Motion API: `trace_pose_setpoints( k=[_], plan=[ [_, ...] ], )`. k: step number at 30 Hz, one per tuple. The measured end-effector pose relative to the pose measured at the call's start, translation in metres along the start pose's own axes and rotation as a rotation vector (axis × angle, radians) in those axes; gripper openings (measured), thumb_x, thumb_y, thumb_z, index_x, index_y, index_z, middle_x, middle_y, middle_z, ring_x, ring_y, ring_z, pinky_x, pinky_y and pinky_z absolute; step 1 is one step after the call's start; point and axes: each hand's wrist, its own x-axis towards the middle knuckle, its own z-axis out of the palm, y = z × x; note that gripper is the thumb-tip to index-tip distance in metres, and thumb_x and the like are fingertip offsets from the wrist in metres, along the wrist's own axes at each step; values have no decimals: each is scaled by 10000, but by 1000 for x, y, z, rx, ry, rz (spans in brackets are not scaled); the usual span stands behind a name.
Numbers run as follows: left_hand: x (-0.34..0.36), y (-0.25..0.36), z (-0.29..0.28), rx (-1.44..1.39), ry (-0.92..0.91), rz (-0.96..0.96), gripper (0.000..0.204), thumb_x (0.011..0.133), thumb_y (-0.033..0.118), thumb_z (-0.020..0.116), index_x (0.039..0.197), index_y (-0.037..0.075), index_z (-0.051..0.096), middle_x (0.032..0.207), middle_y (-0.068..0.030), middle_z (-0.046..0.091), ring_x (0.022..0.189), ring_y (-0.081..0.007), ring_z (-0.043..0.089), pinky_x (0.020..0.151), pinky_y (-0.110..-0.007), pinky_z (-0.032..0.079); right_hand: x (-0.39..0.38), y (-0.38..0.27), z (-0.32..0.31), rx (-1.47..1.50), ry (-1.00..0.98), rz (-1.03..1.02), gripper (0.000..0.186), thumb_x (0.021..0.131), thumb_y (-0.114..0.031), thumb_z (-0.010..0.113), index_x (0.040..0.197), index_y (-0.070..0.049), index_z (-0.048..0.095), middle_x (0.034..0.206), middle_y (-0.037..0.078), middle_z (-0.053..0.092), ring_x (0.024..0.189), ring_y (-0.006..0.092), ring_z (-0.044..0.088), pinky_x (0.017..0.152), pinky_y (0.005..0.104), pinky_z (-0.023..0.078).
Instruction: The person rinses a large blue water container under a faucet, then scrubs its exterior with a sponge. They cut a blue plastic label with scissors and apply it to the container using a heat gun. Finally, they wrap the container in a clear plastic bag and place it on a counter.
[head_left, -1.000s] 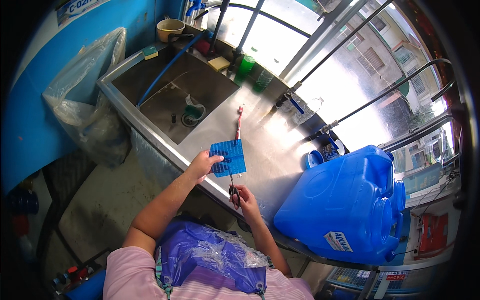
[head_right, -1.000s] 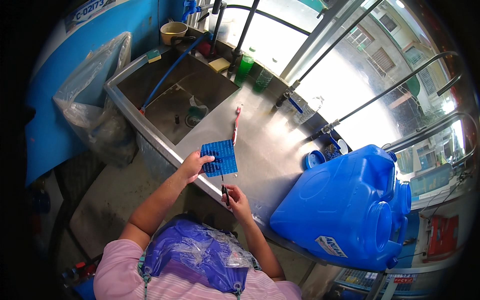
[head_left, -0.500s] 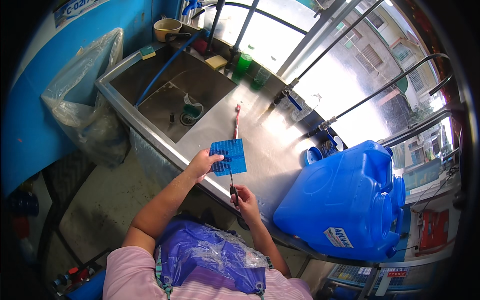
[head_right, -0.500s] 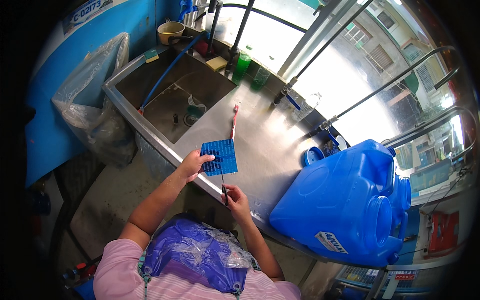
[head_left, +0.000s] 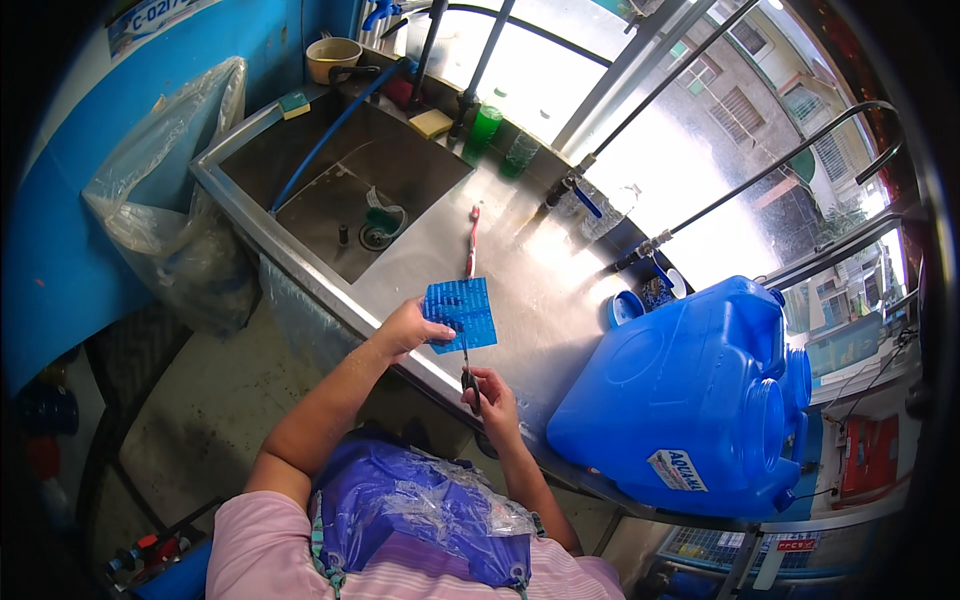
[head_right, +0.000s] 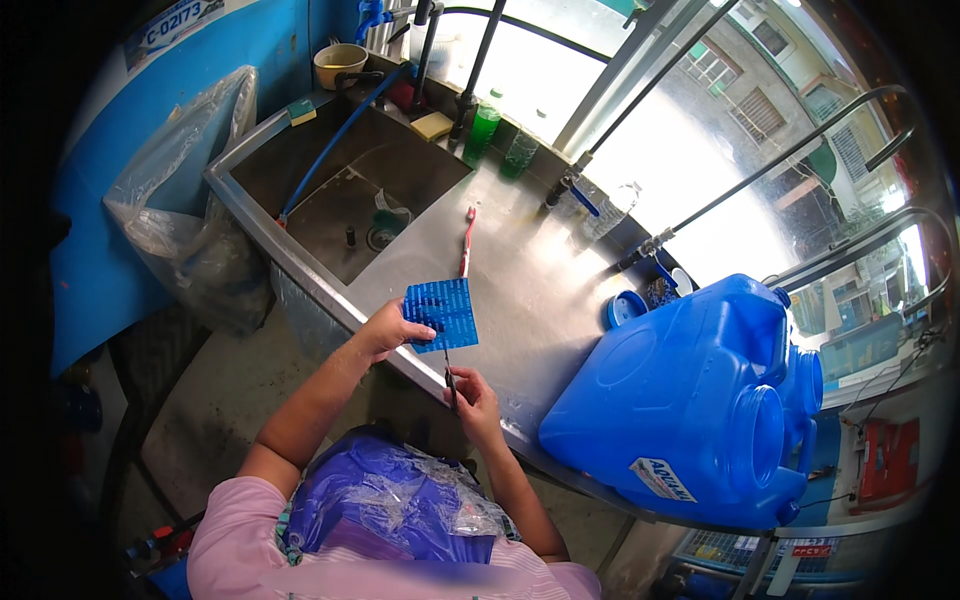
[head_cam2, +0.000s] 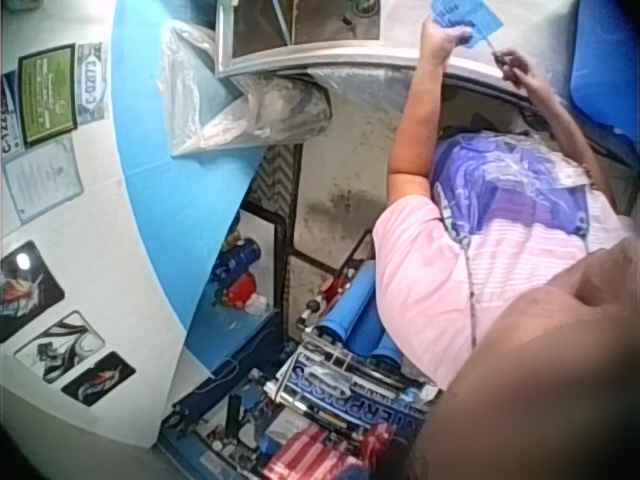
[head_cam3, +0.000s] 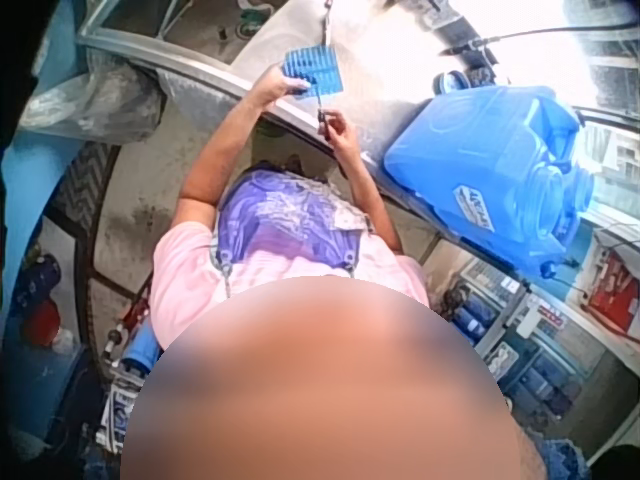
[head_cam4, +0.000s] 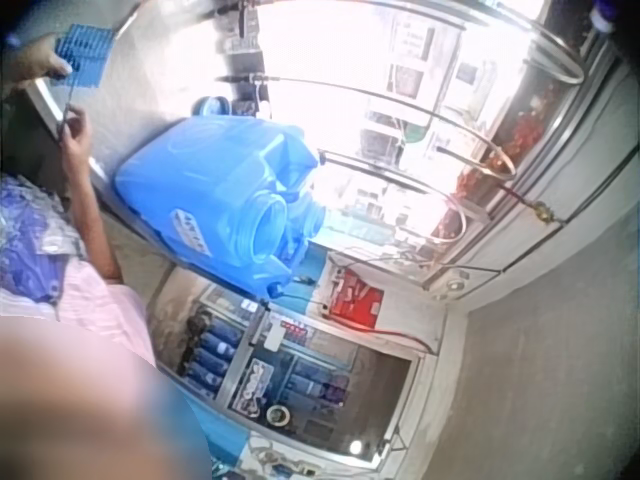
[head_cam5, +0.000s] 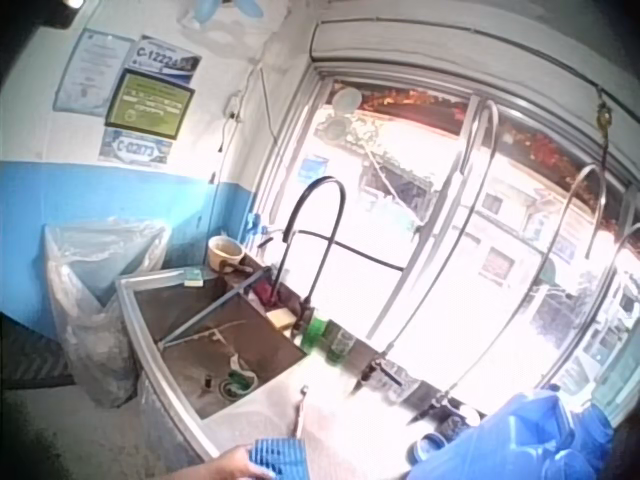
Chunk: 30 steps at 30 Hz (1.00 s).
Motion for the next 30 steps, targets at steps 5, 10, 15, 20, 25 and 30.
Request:
trace_pose_setpoints(
  k=[5,10,15,20,25,30],
  plan=[
    [-1,3,-1,47,-28,19,454,712,-19,728,1148,-13,603,977,-76,678,865,-159,655,826,-315,531,-2,-4,1,41,-34,30,435,893,-301,639,1236,-49,547,798,-21,565,734,54,511,658,204,381],
    [-2,2,0,47,-33,40,452,697,16,762,1127,8,622,983,-66,687,871,-156,660,840,-322,528,-3,-3,2,53,-31,23,468,896,-337,641,1252,-52,536,797,-25,557,733,54,507,661,203,378],
    [-2,1,0,67,-35,45,419,702,16,756,1104,6,635,979,-68,690,865,-155,661,836,-318,528,-6,-3,3,86,-31,28,470,897,-344,642,1251,-51,538,791,-25,550,732,54,505,665,201,375],
    [-2,0,0,65,-47,50,422,705,17,755,1108,4,632,985,-73,691,875,-155,662,844,-320,526,-7,-4,4,63,-19,39,487,893,-367,644,1247,-49,541,797,-19,557,743,61,511,680,208,384],
    [-3,-2,-1,68,-44,70,393,726,-13,730,1106,-5,628,986,-73,689,870,-150,656,827,-313,526,-9,-5,5,59,-10,28,517,883,-398,643,1246,-44,540,800,-15,563,749,69,520,693,215,394],
    [-6,-2,1,52,-51,60,401,723,-11,735,1109,1,627,993,-70,688,882,-148,653,841,-314,520,-11,-6,5,69,-2,21,495,888,-373,637,1241,-39,542,790,-13,562,743,71,526,690,216,397]
  ],
)
